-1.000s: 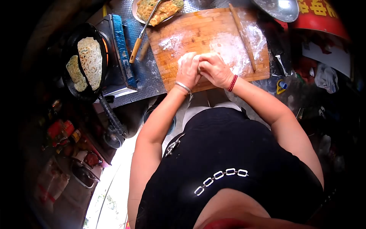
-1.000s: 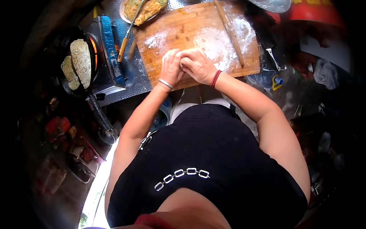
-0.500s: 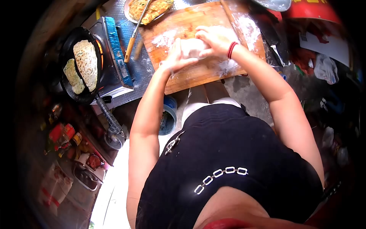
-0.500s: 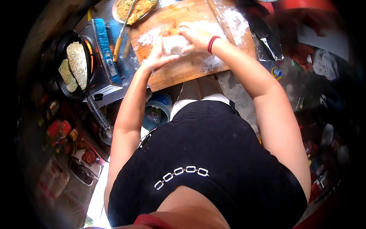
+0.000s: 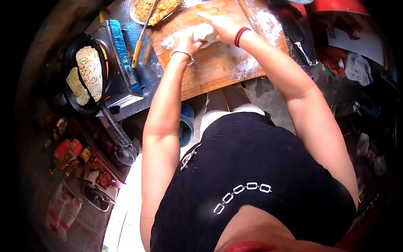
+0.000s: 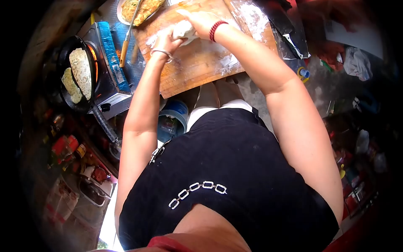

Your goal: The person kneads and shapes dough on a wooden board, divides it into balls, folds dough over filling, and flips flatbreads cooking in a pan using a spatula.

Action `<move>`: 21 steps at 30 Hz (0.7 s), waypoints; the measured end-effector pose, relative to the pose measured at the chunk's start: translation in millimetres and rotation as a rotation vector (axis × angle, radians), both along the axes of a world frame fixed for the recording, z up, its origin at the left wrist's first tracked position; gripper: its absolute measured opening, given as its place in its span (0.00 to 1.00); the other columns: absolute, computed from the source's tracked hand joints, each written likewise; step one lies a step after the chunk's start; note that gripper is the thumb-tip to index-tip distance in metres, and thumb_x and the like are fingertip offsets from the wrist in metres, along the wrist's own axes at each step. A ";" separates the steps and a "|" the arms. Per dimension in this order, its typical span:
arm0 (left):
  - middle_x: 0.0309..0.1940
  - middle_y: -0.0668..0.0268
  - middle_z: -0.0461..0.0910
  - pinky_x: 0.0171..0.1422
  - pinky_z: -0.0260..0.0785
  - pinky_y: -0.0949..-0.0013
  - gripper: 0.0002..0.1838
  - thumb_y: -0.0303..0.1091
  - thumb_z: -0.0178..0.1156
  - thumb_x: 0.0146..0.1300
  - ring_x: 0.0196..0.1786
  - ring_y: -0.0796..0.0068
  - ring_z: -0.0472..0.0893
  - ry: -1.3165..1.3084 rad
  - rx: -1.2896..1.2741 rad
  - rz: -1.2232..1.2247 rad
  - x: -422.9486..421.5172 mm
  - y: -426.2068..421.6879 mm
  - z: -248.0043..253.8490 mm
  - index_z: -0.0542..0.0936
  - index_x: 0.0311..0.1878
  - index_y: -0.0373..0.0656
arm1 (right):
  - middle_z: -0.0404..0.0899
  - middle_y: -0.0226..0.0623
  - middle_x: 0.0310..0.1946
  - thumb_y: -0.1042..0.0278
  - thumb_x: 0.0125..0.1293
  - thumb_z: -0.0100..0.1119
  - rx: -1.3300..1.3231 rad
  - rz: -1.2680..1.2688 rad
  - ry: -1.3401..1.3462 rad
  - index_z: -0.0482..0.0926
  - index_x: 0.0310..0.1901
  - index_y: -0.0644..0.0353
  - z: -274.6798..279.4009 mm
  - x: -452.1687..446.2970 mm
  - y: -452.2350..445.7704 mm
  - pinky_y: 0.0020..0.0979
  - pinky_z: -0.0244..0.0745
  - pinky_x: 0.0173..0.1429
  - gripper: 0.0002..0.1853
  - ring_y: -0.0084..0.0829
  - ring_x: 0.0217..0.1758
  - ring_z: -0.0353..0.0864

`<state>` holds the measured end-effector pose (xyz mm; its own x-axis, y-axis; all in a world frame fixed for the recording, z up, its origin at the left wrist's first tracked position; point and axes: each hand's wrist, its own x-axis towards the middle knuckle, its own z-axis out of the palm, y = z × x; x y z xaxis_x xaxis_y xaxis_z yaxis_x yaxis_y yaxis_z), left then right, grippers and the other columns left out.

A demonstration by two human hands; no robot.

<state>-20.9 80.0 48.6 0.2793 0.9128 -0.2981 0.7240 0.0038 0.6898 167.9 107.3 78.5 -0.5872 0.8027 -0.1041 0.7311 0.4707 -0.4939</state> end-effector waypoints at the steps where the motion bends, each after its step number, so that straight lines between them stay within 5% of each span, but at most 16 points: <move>1: 0.41 0.60 0.79 0.52 0.71 0.63 0.22 0.31 0.70 0.44 0.46 0.64 0.78 0.087 0.088 0.018 9.0 -8.7 5.6 0.77 0.45 0.41 | 0.77 0.46 0.45 0.76 0.49 0.62 0.102 0.015 -0.050 0.59 0.65 0.52 3.2 2.7 -1.8 0.38 0.72 0.56 0.39 0.45 0.49 0.77; 2: 0.41 0.59 0.78 0.54 0.69 0.62 0.21 0.31 0.70 0.44 0.47 0.62 0.77 0.174 0.185 0.038 16.0 -8.8 9.3 0.76 0.44 0.42 | 0.71 0.42 0.55 0.77 0.48 0.60 0.324 -0.026 0.164 0.59 0.66 0.49 -18.1 13.0 -24.6 0.38 0.66 0.63 0.40 0.43 0.58 0.70; 6: 0.44 0.61 0.74 0.59 0.63 0.57 0.21 0.26 0.65 0.41 0.48 0.59 0.73 0.336 0.527 -0.005 26.1 -39.6 3.4 0.74 0.43 0.45 | 0.63 0.44 0.62 0.67 0.50 0.62 0.201 -0.134 -0.016 0.59 0.66 0.48 -12.3 20.0 -71.4 0.45 0.57 0.67 0.39 0.45 0.65 0.62; 7: 0.47 0.64 0.72 0.53 0.63 0.58 0.13 0.31 0.57 0.50 0.46 0.62 0.72 0.412 0.605 -0.012 28.2 -47.4 -6.5 0.76 0.42 0.48 | 0.62 0.44 0.62 0.65 0.50 0.62 0.185 -0.136 -0.071 0.59 0.66 0.49 -7.8 19.2 -77.7 0.46 0.57 0.67 0.39 0.46 0.65 0.61; 8: 0.51 0.63 0.70 0.56 0.61 0.58 0.16 0.33 0.55 0.53 0.53 0.61 0.69 0.486 0.609 -0.020 30.6 -55.8 -15.9 0.75 0.47 0.47 | 0.62 0.45 0.62 0.64 0.49 0.63 0.192 -0.148 -0.041 0.59 0.66 0.50 -2.5 16.5 -82.9 0.46 0.56 0.68 0.39 0.47 0.65 0.61; 13: 0.53 0.51 0.68 0.63 0.58 0.57 0.29 0.30 0.59 0.45 0.59 0.50 0.66 0.047 0.441 -0.132 13.1 -45.4 -8.8 0.69 0.55 0.39 | 0.63 0.43 0.61 0.58 0.52 0.64 0.306 0.009 0.094 0.63 0.63 0.51 -1.2 -1.7 -73.0 0.46 0.54 0.69 0.35 0.44 0.64 0.62; 16: 0.50 0.48 0.70 0.63 0.61 0.59 0.30 0.26 0.57 0.44 0.55 0.50 0.69 -0.164 0.256 0.014 -18.1 -33.2 -5.0 0.68 0.56 0.36 | 0.69 0.39 0.56 0.60 0.53 0.63 0.288 0.051 0.046 0.67 0.59 0.50 3.3 -13.1 -28.1 0.43 0.58 0.65 0.29 0.41 0.61 0.66; 18: 0.50 0.50 0.71 0.59 0.66 0.62 0.30 0.23 0.53 0.46 0.54 0.55 0.72 -0.191 0.419 0.094 -24.4 -40.8 2.7 0.67 0.59 0.37 | 0.69 0.40 0.57 0.59 0.54 0.62 0.344 0.008 0.089 0.68 0.59 0.50 -7.7 -21.9 2.5 0.43 0.58 0.64 0.29 0.41 0.61 0.66; 21: 0.52 0.48 0.70 0.63 0.63 0.61 0.30 0.24 0.53 0.48 0.56 0.52 0.71 -0.311 0.190 0.269 -26.7 -65.4 13.6 0.66 0.60 0.34 | 0.68 0.39 0.56 0.62 0.57 0.57 0.380 -0.043 0.039 0.68 0.59 0.48 -8.4 -27.1 -15.3 0.43 0.59 0.63 0.25 0.41 0.61 0.66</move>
<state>-47.7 14.6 62.3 0.0742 0.9956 -0.0574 0.4732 0.0156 0.8808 140.7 91.9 70.1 -0.5500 0.8038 0.2269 0.7383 0.5949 -0.3179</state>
